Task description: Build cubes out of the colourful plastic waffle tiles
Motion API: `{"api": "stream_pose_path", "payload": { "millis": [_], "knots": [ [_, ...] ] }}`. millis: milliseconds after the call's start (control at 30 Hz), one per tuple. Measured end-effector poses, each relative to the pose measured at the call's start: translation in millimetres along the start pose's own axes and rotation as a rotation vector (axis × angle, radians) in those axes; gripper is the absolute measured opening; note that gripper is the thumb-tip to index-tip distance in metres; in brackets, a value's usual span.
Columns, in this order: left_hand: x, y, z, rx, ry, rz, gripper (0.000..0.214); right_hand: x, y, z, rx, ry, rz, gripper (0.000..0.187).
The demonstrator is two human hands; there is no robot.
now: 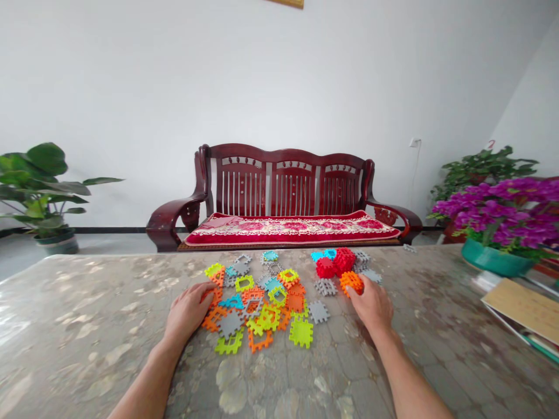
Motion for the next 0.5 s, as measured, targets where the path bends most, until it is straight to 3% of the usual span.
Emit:
{"api": "stream_pose_path", "payload": {
  "millis": [500],
  "knots": [
    [2.8, 2, -6, 0.015, -0.009, 0.022, 0.037, 16, 1, 4, -0.003, 0.161, -0.009, 0.048]
  ]
}}
Point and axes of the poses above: each hand's wrist, its own y-axis towards the middle knuckle, its own x-axis out of the palm, z = x × y, the point moved 6 cm from there along y, towards the middle knuckle, and after that the axes turned 10 degrees about -y, right-handed, at the moved point
